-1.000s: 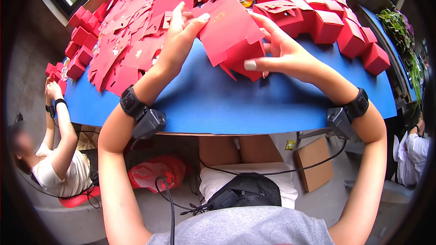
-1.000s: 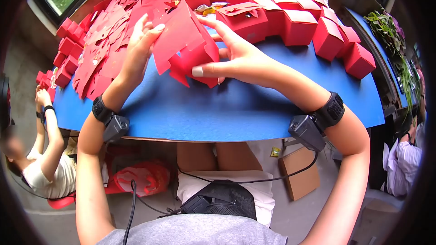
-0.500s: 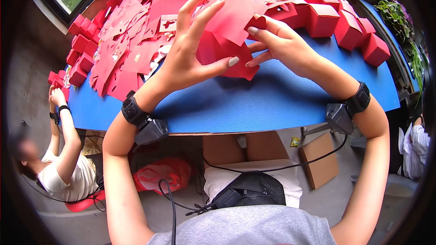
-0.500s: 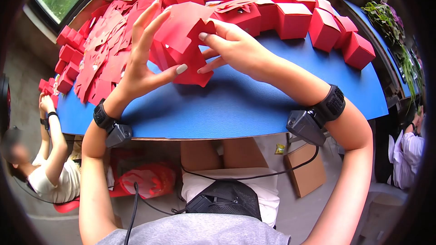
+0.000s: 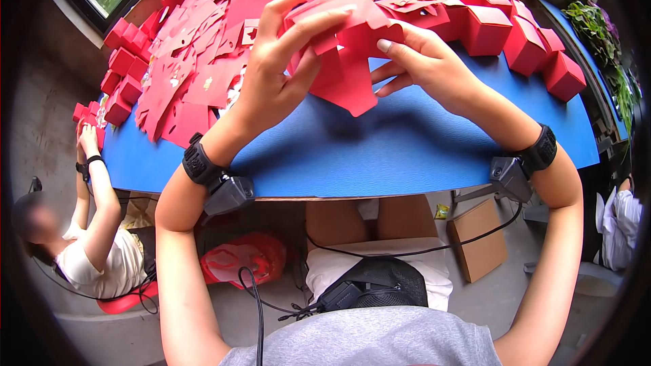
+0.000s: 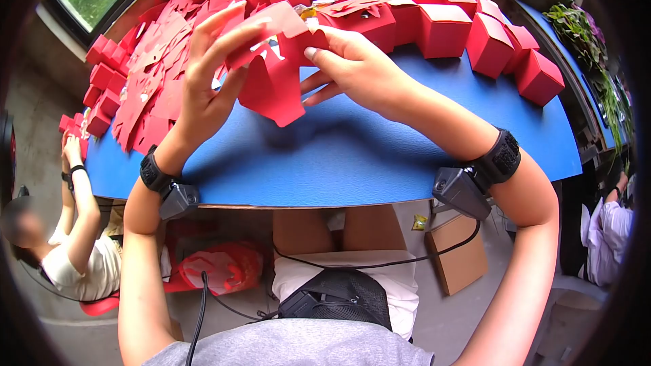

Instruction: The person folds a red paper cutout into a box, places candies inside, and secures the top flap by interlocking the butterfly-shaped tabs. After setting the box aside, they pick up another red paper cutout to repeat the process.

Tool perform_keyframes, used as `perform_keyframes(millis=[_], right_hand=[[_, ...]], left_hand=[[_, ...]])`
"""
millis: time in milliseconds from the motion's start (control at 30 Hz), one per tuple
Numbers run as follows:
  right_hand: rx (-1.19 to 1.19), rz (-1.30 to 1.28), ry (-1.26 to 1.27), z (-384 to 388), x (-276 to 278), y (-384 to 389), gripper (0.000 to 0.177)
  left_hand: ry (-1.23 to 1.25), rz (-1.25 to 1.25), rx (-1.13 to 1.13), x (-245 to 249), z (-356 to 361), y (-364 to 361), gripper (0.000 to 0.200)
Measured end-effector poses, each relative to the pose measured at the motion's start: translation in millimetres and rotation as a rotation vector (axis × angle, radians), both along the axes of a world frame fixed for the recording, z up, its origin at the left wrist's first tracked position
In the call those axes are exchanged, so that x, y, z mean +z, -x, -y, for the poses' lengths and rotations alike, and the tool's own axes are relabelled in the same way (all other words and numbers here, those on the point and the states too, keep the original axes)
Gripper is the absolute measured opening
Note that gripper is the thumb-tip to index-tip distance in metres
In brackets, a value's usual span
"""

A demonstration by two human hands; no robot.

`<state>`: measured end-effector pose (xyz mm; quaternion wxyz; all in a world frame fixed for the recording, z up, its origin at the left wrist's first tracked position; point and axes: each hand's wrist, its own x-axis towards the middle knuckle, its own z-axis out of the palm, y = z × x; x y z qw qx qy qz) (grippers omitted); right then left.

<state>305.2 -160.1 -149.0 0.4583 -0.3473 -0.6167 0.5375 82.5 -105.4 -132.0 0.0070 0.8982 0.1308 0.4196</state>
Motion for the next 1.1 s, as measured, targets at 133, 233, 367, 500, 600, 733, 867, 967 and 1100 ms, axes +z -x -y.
perform_keyframes(millis=[133, 233, 367, 500, 600, 733, 867, 967, 1100], right_hand=[[-0.025, -0.02, -0.021, 4, 4, 2, 0.036], [-0.03, 0.001, -0.033, 2, 6, 1, 0.033], [-0.077, 0.032, -0.076, 0, 5, 0, 0.03], [-0.102, -0.043, -0.103, 0, 5, -2, 0.027], [-0.112, -0.111, -0.121, -2, 4, -6, 0.025], [-0.176, -0.152, -0.168, -1, 4, -8, 0.023], [-0.176, -0.155, -0.195, -2, 4, -8, 0.021], [-0.2, -0.133, -0.247, -2, 5, -8, 0.021], [-0.165, -0.072, -0.281, -6, 5, -5, 0.031]], left_hand=[[0.014, 0.029, -0.02, 4, -1, 3, 0.047], [0.02, 0.075, -0.042, 5, -2, 2, 0.041], [0.184, 0.075, -0.109, 4, -2, 4, 0.035], [0.203, 0.034, -0.158, 3, -6, 7, 0.032], [0.147, -0.015, -0.13, 4, -7, 6, 0.036], [0.116, -0.08, -0.096, 6, 2, 1, 0.033], [0.249, -0.066, -0.12, 4, 0, 2, 0.026], [0.264, -0.099, -0.151, 4, -2, 4, 0.023], [0.373, -0.076, -0.211, 0, -7, 4, 0.021]])
